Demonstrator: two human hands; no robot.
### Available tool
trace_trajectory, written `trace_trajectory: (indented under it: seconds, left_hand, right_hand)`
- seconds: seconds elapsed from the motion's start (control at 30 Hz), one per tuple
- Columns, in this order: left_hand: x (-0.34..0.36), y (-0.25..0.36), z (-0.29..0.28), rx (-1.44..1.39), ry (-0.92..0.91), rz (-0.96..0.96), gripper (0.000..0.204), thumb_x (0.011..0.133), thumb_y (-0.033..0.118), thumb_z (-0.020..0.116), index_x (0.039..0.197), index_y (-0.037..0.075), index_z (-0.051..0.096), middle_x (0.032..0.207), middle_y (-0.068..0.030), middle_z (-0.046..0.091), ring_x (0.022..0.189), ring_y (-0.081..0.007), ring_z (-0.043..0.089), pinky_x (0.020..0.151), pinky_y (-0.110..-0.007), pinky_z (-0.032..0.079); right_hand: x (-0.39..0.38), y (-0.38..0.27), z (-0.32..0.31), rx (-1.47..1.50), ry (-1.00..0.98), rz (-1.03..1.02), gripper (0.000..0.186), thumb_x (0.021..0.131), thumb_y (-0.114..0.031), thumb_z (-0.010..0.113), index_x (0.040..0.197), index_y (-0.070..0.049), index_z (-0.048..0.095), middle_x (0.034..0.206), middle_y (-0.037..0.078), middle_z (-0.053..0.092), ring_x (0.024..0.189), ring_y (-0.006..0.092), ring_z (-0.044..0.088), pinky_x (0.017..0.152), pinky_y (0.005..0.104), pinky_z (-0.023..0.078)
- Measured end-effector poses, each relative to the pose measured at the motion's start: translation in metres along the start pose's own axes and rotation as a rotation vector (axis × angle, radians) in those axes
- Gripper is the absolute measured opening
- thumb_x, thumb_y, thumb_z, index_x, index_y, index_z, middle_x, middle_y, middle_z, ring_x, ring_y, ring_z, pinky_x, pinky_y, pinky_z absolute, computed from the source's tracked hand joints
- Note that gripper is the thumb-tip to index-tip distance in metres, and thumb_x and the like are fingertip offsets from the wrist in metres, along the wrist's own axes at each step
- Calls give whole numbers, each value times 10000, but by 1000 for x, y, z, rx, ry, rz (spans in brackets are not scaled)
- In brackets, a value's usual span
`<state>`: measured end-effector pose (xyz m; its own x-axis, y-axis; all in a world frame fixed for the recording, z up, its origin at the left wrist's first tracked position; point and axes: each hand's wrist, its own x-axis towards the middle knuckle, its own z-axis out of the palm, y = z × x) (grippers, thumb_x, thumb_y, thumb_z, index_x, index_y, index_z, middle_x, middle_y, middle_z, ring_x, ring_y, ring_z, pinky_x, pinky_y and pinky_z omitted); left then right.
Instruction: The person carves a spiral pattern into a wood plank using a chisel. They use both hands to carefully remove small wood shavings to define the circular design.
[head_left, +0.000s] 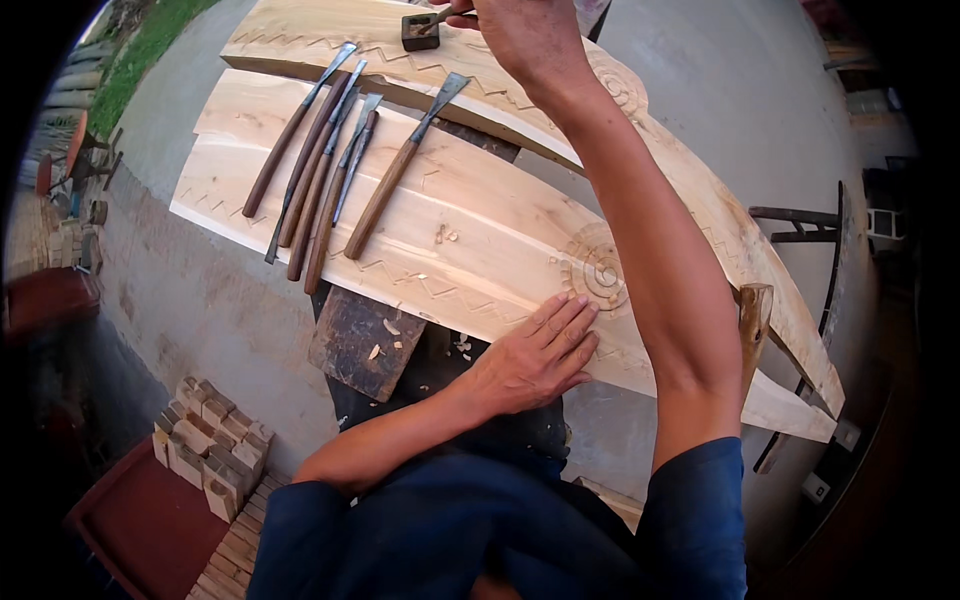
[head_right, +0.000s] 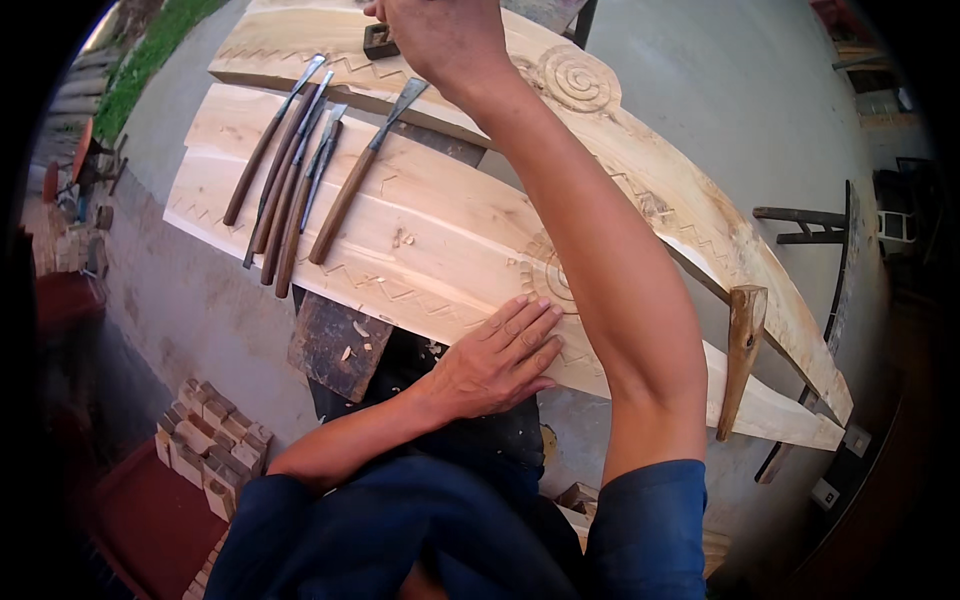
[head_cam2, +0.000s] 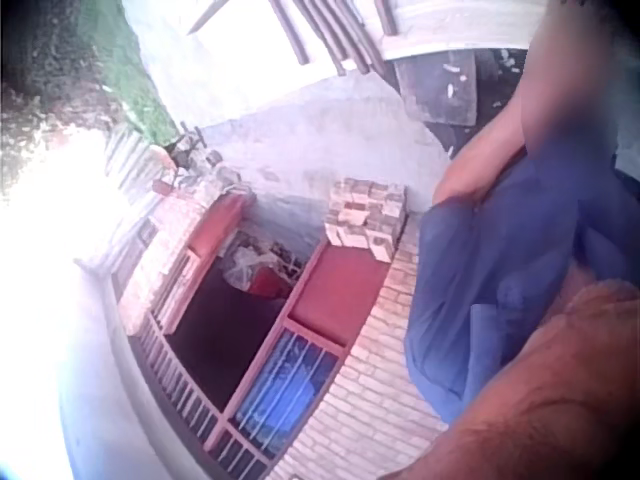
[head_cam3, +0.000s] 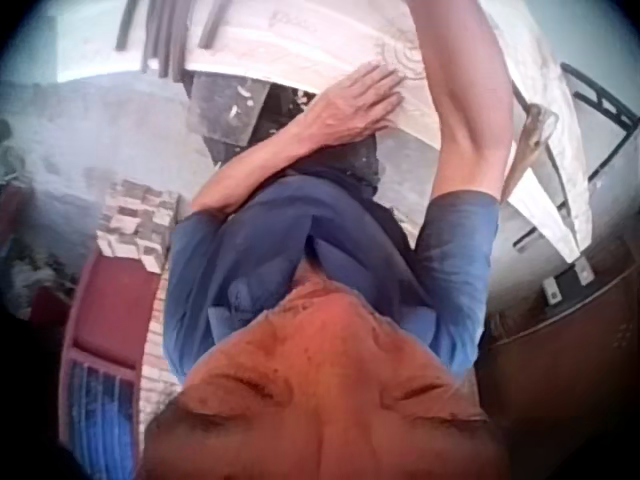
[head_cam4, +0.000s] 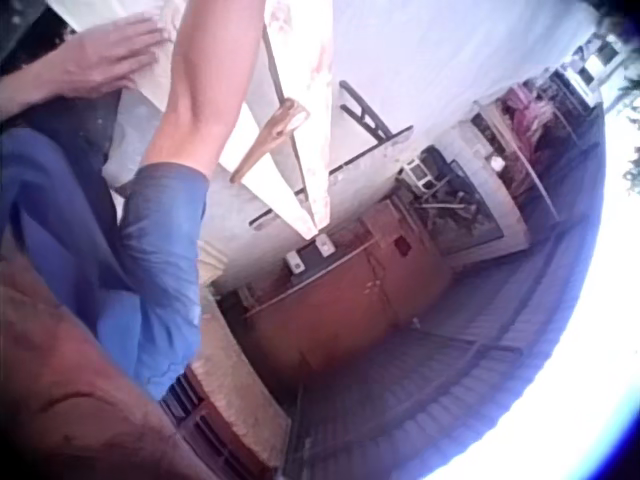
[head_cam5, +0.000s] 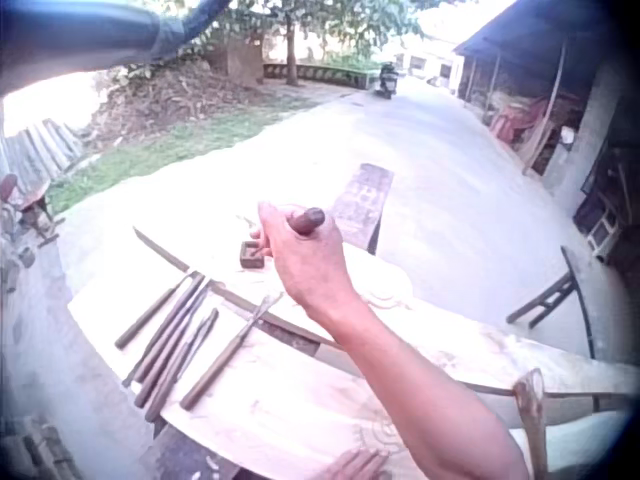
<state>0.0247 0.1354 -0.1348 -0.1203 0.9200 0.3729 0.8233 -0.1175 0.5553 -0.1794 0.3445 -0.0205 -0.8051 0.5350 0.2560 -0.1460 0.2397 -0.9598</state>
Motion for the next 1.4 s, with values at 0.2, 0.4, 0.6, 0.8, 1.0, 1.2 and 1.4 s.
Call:
trace_trajectory:
  seconds: [0.2,0.4,0.6,0.8,1.0,1.2,1.4]
  left_hand:
    - [-10,5,5,-185,33,172,412,930,265,871,1235,15,748,1370,-196,742,1329,-370,708,1167,-505,573]
    - [-16,-6,-17,13,189,88,374,911,245,891,1204,42,776,1356,-157,772,1253,-340,760,1027,-445,645]
    - [8,8,-3,-9,-103,129,593,917,300,886,1397,12,691,1438,-192,714,1400,-375,676,1178,-493,569]
    - [11,6,-5,-143,225,60,578,877,294,966,1324,39,701,908,-98,786,698,-276,758,583,-356,554]
    - [7,-19,-19,-39,101,152,420,942,305,864,1239,39,733,806,-37,683,601,-190,620,521,-330,454]
    - [5,-20,-21,-114,78,144,360,902,318,873,1138,92,722,791,-17,581,637,-196,590,557,-343,477]
    - [4,-22,-20,-96,63,173,358,916,335,861,1135,94,713,822,-22,578,651,-205,589,567,-355,479]
  right_hand:
    - [-118,-43,-75,-292,170,-332,291,1071,-156,767,915,85,723,856,149,737,709,176,681,687,306,558]
    - [-315,-63,-135,-654,220,-262,548,1208,-347,513,793,7,568,939,237,753,1035,487,799,868,531,663]
    - [-400,-78,-137,-673,252,-115,479,1164,-316,600,791,-16,582,975,205,764,1043,447,799,862,528,689]
    - [-397,-81,-114,-588,-108,-238,403,1045,-325,802,802,-76,597,1053,126,788,1147,337,788,892,496,695]
    - [-392,-72,-70,-690,-84,-280,434,1024,-404,819,761,-133,604,1067,66,808,1138,247,794,910,428,661]
    - [-357,-70,-66,-616,-131,-375,456,1025,-409,785,740,-91,625,1052,117,816,1092,295,777,1094,471,619]
    - [-360,-49,-56,-376,-207,-423,547,984,-400,830,665,-105,497,696,53,550,686,232,620,668,350,532]
